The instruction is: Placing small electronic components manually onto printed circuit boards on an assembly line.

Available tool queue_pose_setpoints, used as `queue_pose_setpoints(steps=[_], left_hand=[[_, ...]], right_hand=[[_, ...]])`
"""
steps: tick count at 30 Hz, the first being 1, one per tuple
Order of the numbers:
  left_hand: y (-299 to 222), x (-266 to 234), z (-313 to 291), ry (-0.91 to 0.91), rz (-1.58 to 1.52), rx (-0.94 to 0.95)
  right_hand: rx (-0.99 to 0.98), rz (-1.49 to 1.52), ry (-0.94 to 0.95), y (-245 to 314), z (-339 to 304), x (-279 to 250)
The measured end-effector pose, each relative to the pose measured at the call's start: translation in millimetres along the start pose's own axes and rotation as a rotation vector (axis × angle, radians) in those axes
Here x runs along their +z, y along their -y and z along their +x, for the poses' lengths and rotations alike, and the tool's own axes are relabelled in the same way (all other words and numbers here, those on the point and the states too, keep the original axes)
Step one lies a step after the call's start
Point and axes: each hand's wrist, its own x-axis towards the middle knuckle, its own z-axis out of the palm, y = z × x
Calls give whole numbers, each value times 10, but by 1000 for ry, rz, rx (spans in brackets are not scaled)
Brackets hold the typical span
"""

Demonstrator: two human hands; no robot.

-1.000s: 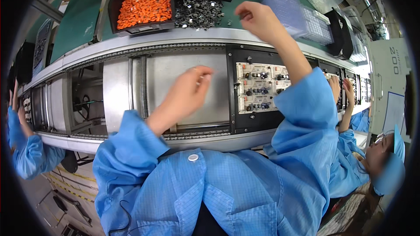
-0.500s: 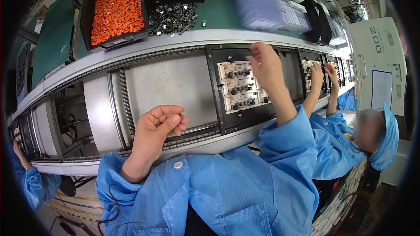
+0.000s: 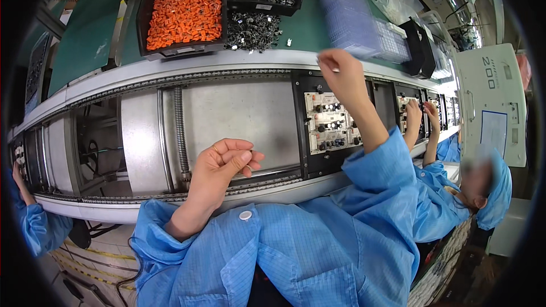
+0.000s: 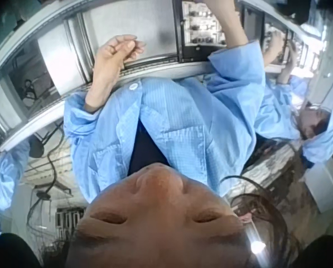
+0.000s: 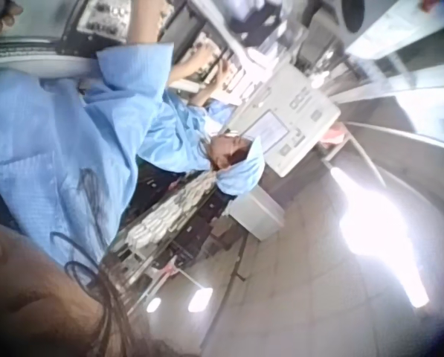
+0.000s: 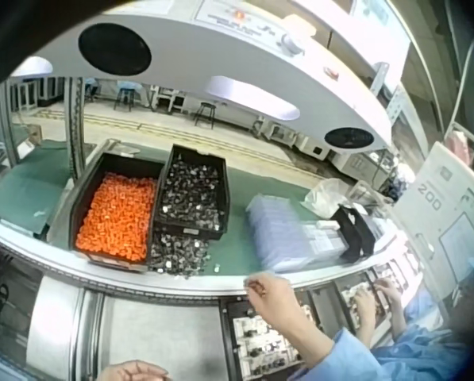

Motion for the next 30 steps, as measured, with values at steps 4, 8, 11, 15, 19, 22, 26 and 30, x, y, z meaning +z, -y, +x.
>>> queue_pose_setpoints(steps=[4,8,11,15,19,22,26,30], left_hand=[[11,-73,-3,-17,20,29],[36,-236,-60,-60,21,65],[59,-277,-174,-52,-18,46],[44,-284,-293,-23,-34,52],[31,-319,-392,61,-97,-5],[7,-321,-439,39,-70,-11],[-82,-257,-493,4,94,26],[-75,-224,-500,-39,148,114]], right_hand=[[-142,129,-23,338,198,34],[-205,404,289,1156,-318,-82],[-283,516,376,1584,-871,107],[-221,588,301,1762,-1143,290],[-215,639,193,1721,-1211,381],[-374,560,161,1700,-1193,396],[-420,507,76,1727,-1216,459],[-338,523,58,1751,-1255,511]])
